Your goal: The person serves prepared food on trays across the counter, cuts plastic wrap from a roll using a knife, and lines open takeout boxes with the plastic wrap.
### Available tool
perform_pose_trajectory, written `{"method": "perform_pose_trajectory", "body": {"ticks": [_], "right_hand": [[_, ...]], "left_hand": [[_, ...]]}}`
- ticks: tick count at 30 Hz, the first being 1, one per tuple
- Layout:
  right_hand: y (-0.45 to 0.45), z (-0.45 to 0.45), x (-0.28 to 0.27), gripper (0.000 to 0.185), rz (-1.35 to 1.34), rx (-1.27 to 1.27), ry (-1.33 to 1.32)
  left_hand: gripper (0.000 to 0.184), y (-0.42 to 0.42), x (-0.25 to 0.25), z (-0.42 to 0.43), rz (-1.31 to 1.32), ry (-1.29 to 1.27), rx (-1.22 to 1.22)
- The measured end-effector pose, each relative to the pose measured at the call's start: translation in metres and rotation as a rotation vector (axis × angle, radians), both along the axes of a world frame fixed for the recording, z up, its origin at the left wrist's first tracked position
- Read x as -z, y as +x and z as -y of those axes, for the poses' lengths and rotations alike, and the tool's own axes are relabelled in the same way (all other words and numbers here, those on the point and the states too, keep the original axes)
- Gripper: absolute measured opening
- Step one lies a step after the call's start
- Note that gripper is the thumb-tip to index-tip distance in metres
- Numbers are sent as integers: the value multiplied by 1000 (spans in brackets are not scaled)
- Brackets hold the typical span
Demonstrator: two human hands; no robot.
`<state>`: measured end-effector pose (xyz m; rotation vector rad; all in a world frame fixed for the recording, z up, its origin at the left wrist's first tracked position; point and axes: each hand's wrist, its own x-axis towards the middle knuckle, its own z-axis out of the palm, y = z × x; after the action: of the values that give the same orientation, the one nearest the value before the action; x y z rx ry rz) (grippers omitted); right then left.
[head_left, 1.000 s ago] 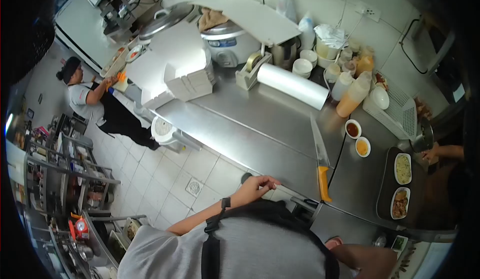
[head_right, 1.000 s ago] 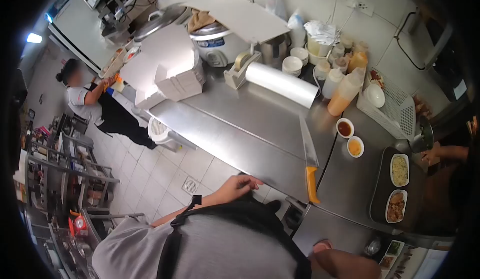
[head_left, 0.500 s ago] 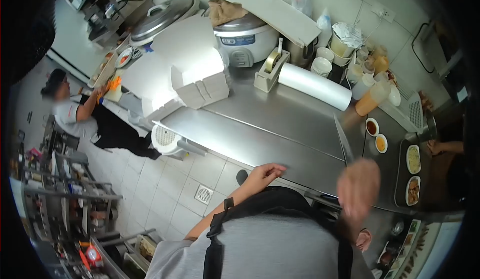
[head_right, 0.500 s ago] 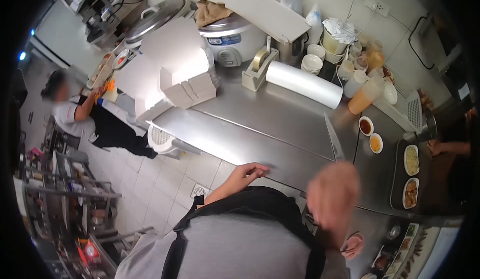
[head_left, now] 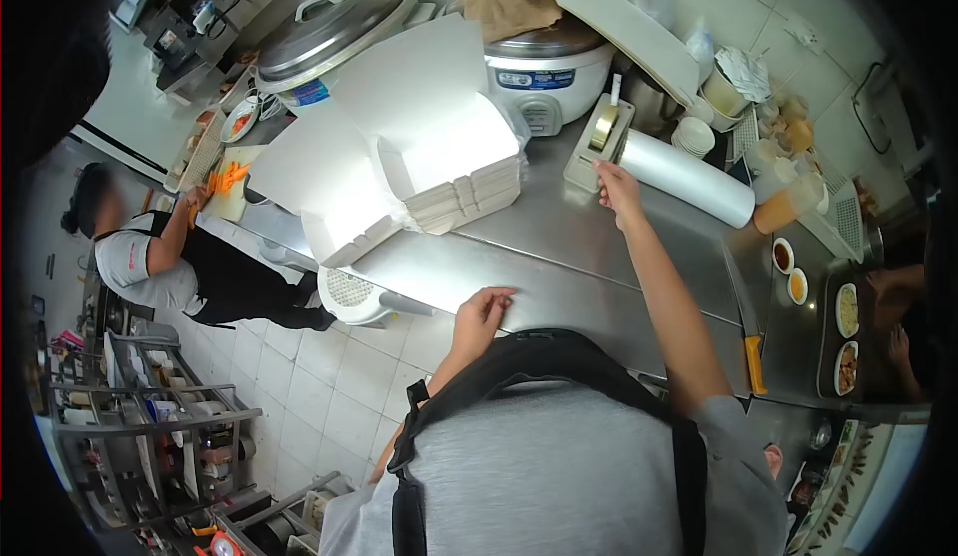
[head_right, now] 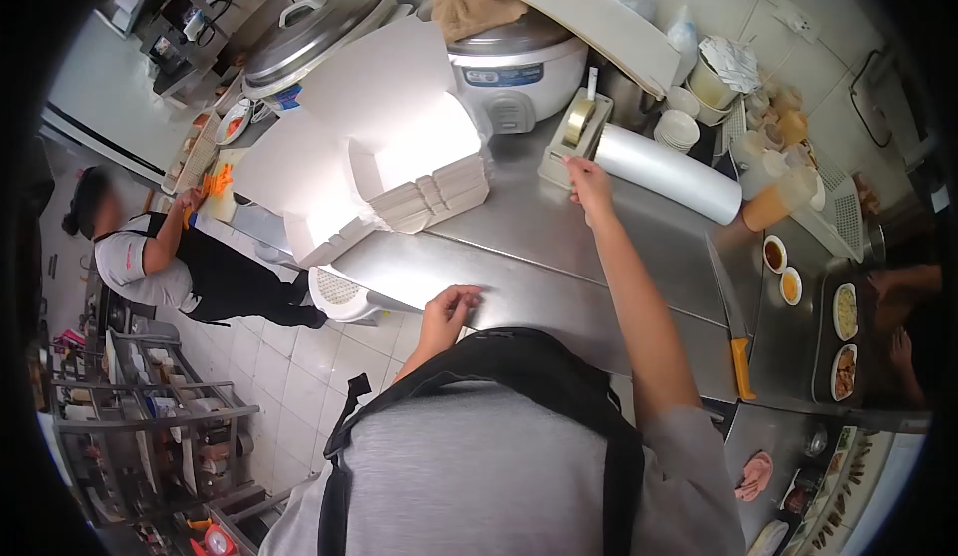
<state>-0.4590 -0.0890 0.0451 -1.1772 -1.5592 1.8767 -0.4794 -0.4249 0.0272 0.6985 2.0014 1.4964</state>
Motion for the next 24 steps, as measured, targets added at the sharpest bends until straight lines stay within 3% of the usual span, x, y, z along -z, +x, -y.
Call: {"method": "perform_pose_trajectory", "body": {"ticks": [3,8,11,18,24], "right_hand": [[-23,-2,4,42,37,49,64],[-29,-6,13,40,-133,124,-177],[-28,-10,15,39,-272,116,-306],[-45,2,25,31,-487,352,-427],[-37,18,26,34,-535,293,-330]], "left_hand": [[20,-24,24,0,-157,18,-114],[17,-41,18,-20,-415,-182,-198],[15,-41,21,-26,-482,-152,-238],[12,-42,20,-22,-436,-171,-218],[11,-43,25,-21,-401,-159,-237]]}}
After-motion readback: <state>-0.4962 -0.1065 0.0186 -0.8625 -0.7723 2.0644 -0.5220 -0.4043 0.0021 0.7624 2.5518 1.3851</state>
